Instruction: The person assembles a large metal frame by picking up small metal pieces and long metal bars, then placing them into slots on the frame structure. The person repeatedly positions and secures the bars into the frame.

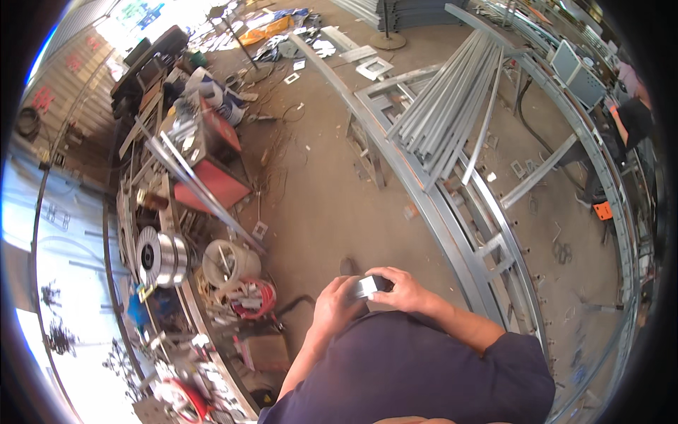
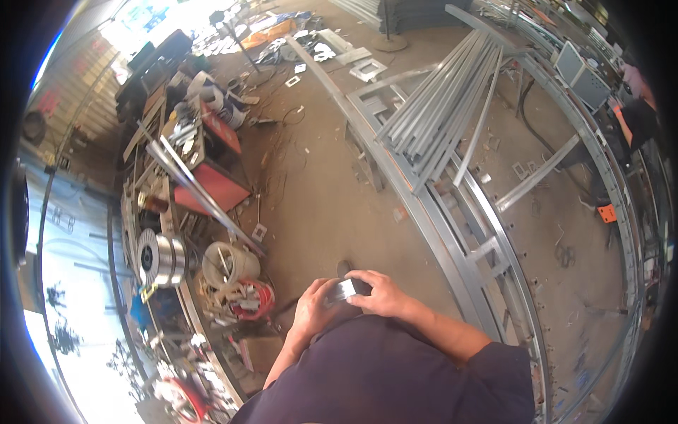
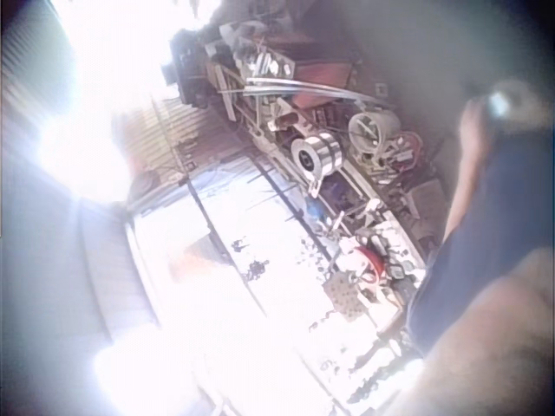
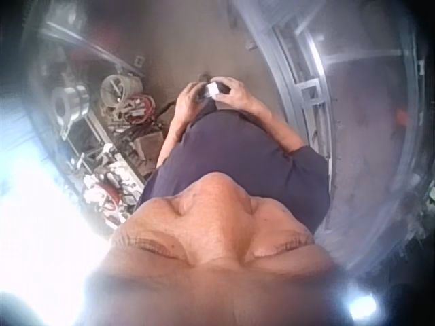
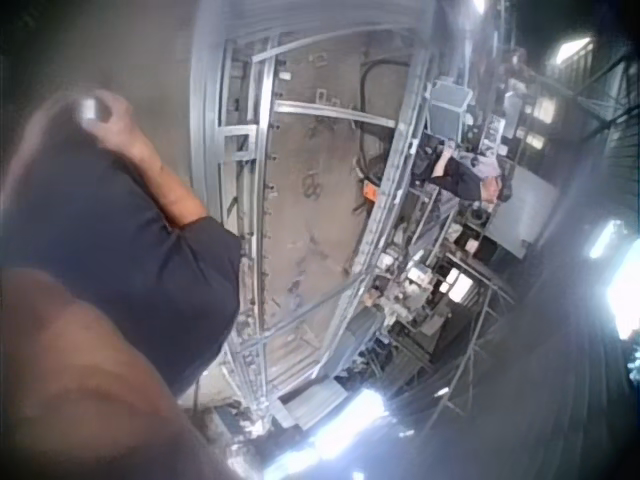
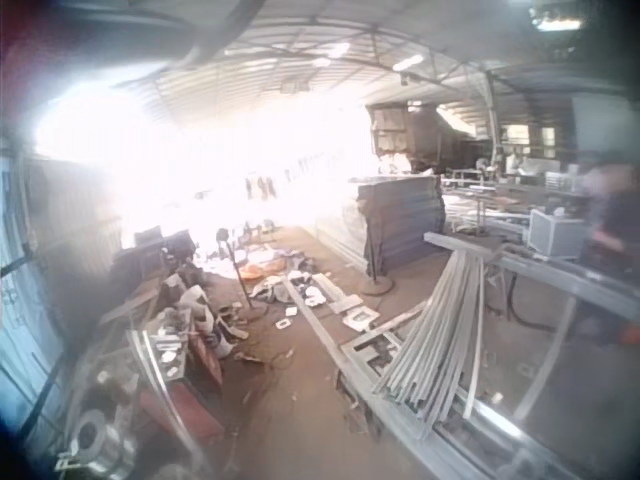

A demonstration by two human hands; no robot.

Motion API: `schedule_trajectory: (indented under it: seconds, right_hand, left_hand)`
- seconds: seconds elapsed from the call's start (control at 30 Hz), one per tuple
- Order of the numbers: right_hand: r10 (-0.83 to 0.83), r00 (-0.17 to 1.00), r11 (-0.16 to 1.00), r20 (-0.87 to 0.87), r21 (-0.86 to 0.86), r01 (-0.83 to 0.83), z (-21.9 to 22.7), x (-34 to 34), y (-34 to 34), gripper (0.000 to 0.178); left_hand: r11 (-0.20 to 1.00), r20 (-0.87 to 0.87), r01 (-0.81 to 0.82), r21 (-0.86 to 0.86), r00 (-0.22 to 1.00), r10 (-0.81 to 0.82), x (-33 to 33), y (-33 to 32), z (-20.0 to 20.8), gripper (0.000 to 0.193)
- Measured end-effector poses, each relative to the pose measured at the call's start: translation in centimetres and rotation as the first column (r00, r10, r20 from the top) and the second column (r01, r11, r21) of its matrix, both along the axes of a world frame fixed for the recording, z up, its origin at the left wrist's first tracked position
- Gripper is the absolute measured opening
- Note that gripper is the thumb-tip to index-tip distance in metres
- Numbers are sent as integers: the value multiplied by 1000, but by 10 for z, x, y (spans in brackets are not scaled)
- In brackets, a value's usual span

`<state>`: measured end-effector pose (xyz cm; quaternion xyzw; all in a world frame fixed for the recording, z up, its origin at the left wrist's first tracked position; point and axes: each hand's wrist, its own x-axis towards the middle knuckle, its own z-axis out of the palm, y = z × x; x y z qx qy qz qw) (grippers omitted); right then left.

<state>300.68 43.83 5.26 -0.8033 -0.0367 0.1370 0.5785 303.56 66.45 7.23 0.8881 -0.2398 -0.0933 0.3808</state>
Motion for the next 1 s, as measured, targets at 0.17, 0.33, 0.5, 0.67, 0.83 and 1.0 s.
schedule_trajectory:
  seconds: [0.17, 0.33, 0.5, 0.67, 0.83, 1.0]
  right_hand:
    - [-268, 963, 963, -26, 33, 269, 8, 110, 13, 61]
    - [-488, 869, 873, -84, -42, 487, -8, 205, -13, 63]
    - [-654, 755, 749, -51, -179, 638, -34, 312, -48, 57]
    - [-741, 672, 663, -2, -164, 731, -95, 421, -85, 48]
    - [-744, 637, 666, -200, -150, 731, -104, 478, -100, 47]
    - [-755, 488, 591, -438, -133, 795, -112, 483, -87, 50]
  left_hand:
    - [977, 32, 212, 9, 977, -212, 168, 3, 5, 53]
    - [973, 4, 229, 7, 973, -229, 318, -24, 21, 49]
    - [971, -9, 230, -64, 973, -231, 454, -65, 8, 51]
    - [943, 25, 327, 56, 944, -329, 593, -131, -4, 49]
    - [846, 83, 522, 108, 844, -531, 726, -239, 1, 51]
    - [693, 143, 674, 256, 683, -716, 829, -372, -36, 51]
